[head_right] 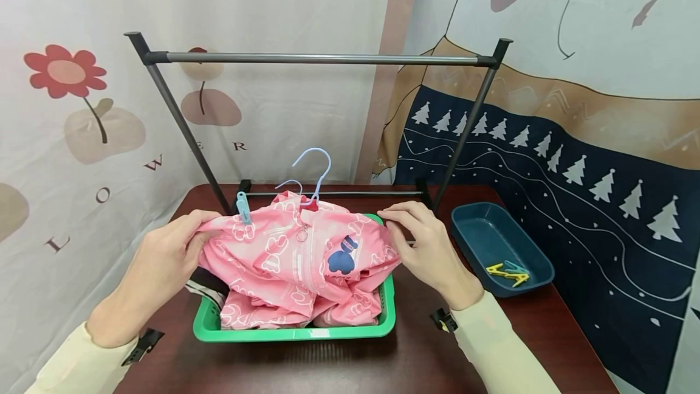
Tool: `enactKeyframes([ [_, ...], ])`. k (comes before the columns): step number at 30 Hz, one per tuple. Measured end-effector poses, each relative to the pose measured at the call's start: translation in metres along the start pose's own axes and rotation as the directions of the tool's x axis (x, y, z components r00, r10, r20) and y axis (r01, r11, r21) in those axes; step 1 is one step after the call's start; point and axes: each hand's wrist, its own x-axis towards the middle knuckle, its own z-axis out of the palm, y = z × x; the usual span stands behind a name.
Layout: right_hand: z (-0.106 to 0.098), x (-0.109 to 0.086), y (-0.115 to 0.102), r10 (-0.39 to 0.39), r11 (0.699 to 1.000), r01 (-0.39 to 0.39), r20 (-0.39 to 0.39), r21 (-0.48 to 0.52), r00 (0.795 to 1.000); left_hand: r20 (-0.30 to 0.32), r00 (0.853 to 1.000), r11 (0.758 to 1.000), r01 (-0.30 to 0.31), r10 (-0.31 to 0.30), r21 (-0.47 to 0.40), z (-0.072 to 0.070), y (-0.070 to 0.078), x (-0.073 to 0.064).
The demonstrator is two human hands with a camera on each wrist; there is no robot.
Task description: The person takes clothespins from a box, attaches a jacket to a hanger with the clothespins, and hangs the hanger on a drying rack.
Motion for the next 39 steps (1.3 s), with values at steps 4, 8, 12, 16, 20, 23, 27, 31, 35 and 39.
enactKeyframes([
  [4, -0.003, -0.003, 0.006, 0.02, 0.999, -0.02, -0.005, -0.043, 1.0, 0.015, 1.0, 1.0, 0.006, -0.006, -0.001, -0.001, 0.0, 0.0],
  [8, -0.006, -0.006, 0.011, 0.044, 0.997, -0.045, -0.007, -0.068, 0.999, 0.027, 1.0, 1.0, 0.013, -0.013, 0.002, -0.001, 0.0, 0.0],
  [12, -0.009, -0.008, 0.016, 0.067, 0.996, -0.068, -0.01, -0.061, 0.998, 0.03, 0.999, 1.0, 0.012, -0.012, 0.01, -0.001, -0.001, 0.0],
  [16, -0.012, -0.011, 0.023, 0.084, 0.995, -0.085, -0.019, -0.054, 0.996, 0.022, 1.0, 1.0, 0.009, -0.009, 0.01, -0.001, -0.001, 0.0],
  [20, -0.014, -0.014, 0.031, 0.103, 0.992, -0.105, -0.026, -0.07, 0.994, 0.023, 1.0, 1.0, 0.008, -0.008, 0.005, -0.002, -0.001, 0.0],
  [23, -0.016, -0.017, 0.037, 0.116, 0.99, -0.118, -0.03, -0.081, 0.993, 0.036, 0.999, 1.0, 0.012, -0.012, 0.008, -0.002, -0.001, 0.0],
  [27, -0.019, -0.021, 0.045, 0.126, 0.987, -0.13, -0.042, -0.09, 0.991, 0.043, 0.999, 1.0, 0.014, -0.014, 0.01, -0.001, -0.002, 0.0],
  [31, -0.023, -0.026, 0.052, 0.129, 0.985, -0.134, -0.053, -0.107, 0.99, 0.044, 0.999, 1.0, 0.011, -0.011, 0.011, 0.0, -0.002, -0.001],
  [35, -0.027, -0.03, 0.06, 0.136, 0.982, -0.142, -0.051, -0.126, 0.989, 0.044, 0.999, 1.0, 0.009, -0.009, 0.013, 0.0, -0.002, -0.001],
  [39, -0.032, -0.034, 0.066, 0.16, 0.977, -0.164, -0.045, -0.136, 0.986, 0.045, 0.999, 1.0, 0.012, -0.013, 0.011, 0.0, -0.002, -0.001],
])
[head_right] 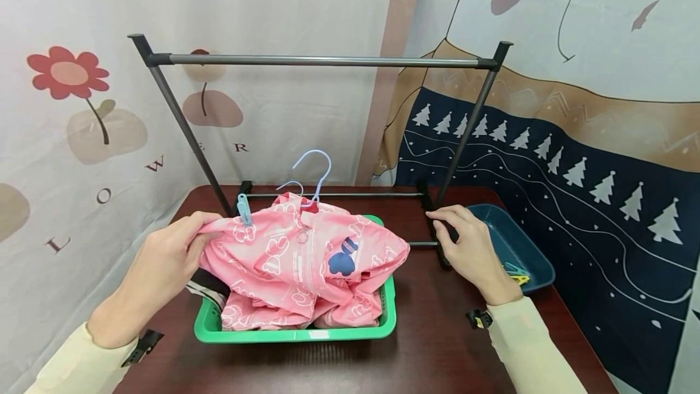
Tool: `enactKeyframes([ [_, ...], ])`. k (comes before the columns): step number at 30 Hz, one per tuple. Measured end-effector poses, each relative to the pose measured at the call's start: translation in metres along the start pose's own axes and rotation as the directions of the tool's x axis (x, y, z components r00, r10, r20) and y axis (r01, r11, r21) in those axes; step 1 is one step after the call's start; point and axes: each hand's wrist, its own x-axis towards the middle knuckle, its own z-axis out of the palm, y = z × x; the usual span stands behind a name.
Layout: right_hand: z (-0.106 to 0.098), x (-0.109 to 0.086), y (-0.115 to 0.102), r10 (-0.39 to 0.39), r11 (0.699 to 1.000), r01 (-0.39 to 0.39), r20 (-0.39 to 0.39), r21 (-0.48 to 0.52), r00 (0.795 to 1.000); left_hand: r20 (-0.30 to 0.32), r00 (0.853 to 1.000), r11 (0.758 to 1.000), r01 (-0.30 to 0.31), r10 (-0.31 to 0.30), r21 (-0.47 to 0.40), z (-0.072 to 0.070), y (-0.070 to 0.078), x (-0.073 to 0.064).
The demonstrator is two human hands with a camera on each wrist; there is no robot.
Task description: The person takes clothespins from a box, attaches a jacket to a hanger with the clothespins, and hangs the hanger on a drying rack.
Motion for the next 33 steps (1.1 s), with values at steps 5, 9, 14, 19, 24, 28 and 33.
enactKeyframes([
  [5, -0.006, -0.002, 0.008, 0.024, 1.0, -0.024, 0.004, -0.011, 1.0, 0.004, 1.0, 1.0, 0.002, -0.002, -0.002, -0.001, 0.001, -0.001],
  [9, -0.01, -0.005, 0.015, 0.021, 0.999, -0.021, -0.002, -0.024, 1.0, 0.002, 1.0, 1.0, 0.0, 0.0, -0.001, -0.001, 0.001, -0.001],
  [14, -0.014, -0.007, 0.025, 0.026, 0.999, -0.026, -0.003, -0.048, 1.0, -0.001, 1.0, 1.0, 0.0, 0.0, -0.001, -0.002, 0.002, -0.002],
  [19, -0.019, -0.009, 0.036, 0.031, 0.999, -0.03, 0.009, -0.045, 0.999, -0.001, 1.0, 1.0, 0.0, 0.0, 0.001, -0.002, 0.002, -0.002],
  [24, -0.026, -0.01, 0.046, 0.042, 0.998, -0.04, 0.041, -0.041, 0.998, 0.001, 1.0, 1.0, 0.005, -0.005, 0.001, -0.002, 0.002, -0.002],
  [28, -0.031, -0.011, 0.054, 0.067, 0.996, -0.063, 0.071, -0.063, 0.995, 0.003, 1.0, 1.0, 0.011, -0.011, 0.002, -0.002, 0.003, -0.004],
  [33, -0.039, -0.013, 0.067, 0.096, 0.991, -0.083, 0.129, -0.104, 0.987, 0.013, 1.0, 1.0, 0.015, -0.014, -0.004, -0.002, 0.004, -0.004],
])
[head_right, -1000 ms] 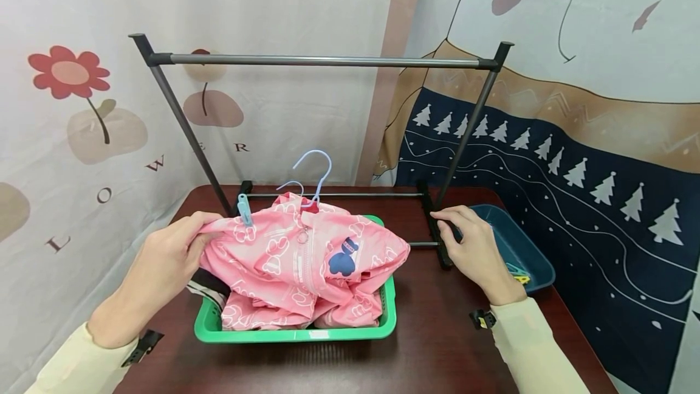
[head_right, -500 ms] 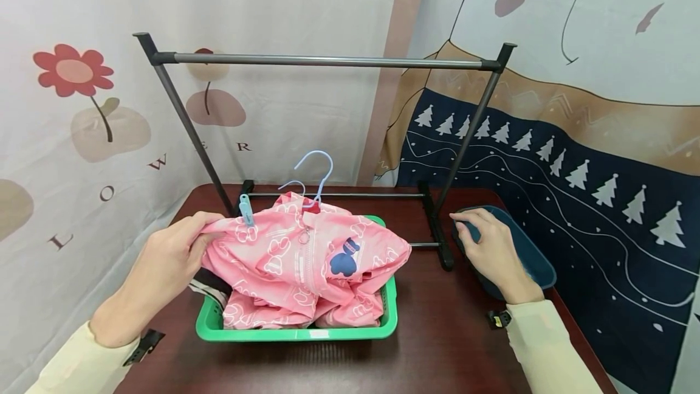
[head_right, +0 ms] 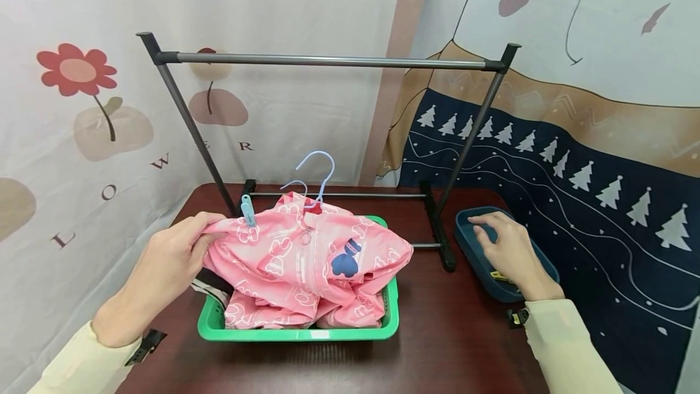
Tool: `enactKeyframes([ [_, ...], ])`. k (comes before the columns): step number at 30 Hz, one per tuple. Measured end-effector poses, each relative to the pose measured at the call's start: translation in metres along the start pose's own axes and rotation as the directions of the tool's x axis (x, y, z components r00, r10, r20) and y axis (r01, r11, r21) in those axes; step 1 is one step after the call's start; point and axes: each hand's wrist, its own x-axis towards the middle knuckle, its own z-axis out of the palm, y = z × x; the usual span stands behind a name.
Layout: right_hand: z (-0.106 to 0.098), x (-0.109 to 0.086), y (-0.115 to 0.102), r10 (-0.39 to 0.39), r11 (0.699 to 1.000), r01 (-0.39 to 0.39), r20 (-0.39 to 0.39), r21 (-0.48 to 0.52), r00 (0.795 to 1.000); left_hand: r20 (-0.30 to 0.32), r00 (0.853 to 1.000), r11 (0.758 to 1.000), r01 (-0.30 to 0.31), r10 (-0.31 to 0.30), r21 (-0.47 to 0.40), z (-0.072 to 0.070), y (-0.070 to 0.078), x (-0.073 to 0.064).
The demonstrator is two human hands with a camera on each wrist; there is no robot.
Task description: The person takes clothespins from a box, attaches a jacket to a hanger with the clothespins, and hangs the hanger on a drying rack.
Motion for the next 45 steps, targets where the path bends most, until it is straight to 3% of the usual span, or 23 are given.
enactKeyframes([
  [8, -0.009, 0.001, 0.02, 0.054, 0.997, -0.046, 0.145, -0.056, 0.988, 0.026, 1.0, 1.0, 0.015, -0.015, -0.008, 0.001, 0.0, 0.0],
  [14, -0.011, 0.003, 0.032, 0.085, 0.995, -0.068, 0.253, -0.073, 0.964, 0.027, 0.999, 1.0, 0.02, -0.02, -0.004, 0.001, -0.002, -0.001],
  [19, -0.016, 0.007, 0.041, 0.13, 0.989, -0.096, 0.377, -0.108, 0.917, 0.023, 1.0, 1.0, 0.021, -0.021, -0.004, 0.002, -0.003, -0.001],
  [25, -0.02, 0.01, 0.053, 0.167, 0.984, -0.113, 0.518, -0.135, 0.839, 0.008, 1.0, 1.0, 0.014, -0.014, -0.003, 0.003, -0.004, -0.001],
  [32, -0.02, 0.011, 0.058, 0.15, 0.988, -0.092, 0.597, -0.126, 0.788, -0.001, 1.0, 1.0, 0.003, -0.003, -0.002, 0.002, -0.002, -0.002],
  [40, -0.019, 0.017, 0.061, 0.159, 0.987, -0.1, 0.705, -0.125, 0.691, -0.014, 1.0, 1.0, 0.005, -0.005, -0.008, 0.001, 0.0, -0.004],
  [45, -0.016, 0.016, 0.064, 0.13, 0.99, -0.056, 0.717, -0.127, 0.685, -0.013, 1.0, 1.0, 0.001, -0.001, -0.004, 0.002, -0.002, -0.004],
])
